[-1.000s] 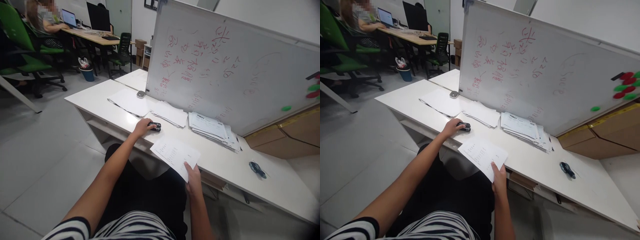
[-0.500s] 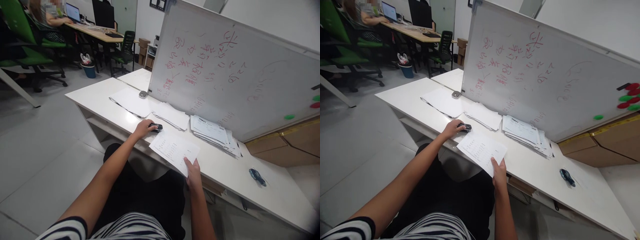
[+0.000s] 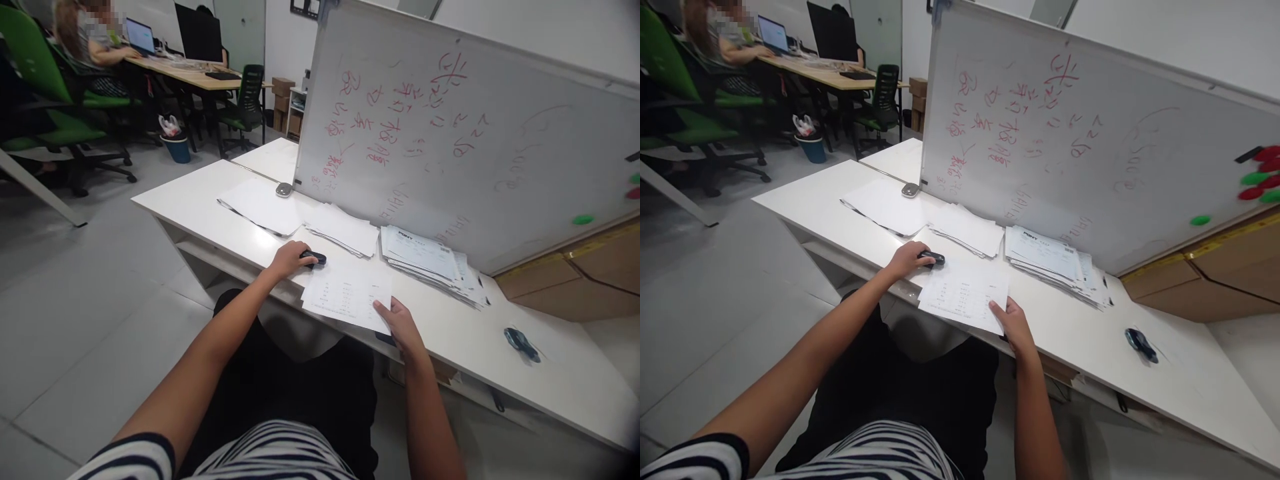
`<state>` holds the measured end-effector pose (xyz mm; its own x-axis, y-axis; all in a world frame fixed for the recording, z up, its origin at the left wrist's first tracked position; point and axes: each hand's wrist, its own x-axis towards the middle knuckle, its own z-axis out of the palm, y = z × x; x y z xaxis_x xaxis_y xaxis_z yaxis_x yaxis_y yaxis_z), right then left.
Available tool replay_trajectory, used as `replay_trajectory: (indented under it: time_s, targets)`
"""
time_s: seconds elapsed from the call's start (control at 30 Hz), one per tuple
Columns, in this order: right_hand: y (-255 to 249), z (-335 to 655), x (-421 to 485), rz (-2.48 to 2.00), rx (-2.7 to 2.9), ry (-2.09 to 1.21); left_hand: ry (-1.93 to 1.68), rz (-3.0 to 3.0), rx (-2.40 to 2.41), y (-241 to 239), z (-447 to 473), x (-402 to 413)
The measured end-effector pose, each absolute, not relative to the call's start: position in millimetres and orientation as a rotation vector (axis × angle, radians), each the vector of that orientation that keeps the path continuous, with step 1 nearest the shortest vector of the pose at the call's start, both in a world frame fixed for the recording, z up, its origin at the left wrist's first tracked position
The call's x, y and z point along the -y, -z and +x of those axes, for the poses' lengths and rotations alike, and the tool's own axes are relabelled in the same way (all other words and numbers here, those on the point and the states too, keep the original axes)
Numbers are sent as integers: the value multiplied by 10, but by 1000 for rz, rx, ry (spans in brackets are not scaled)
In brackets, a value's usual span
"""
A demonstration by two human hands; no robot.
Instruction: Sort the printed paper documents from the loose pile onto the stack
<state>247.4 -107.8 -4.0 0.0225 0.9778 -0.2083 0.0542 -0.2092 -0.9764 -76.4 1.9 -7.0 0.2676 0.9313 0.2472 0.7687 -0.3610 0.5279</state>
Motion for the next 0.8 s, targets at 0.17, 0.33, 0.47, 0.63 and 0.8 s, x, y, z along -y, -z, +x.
replay_trajectory:
  time_s: [0.17,0.33,0.47,0.63,0.8]
  targets:
    - [131,2445,1052,-1405,1121,-1319,-761,2235,-1585,85,-762,-29]
    - [155,2474,983,-1364,1114,-1343,-667,2292,-1610,21,-726,13]
    - [138,2459,959,-1351,1108,-1378,-530,2405,-1626,-122,-723,44]
    - [137,2435,974,-1347,1083,-1353,-337,2349,-1673,-374,-607,-143]
    - [141,2420,1000,-1368,1026,-1320,-386,2285,-1771,-414,-257,-432]
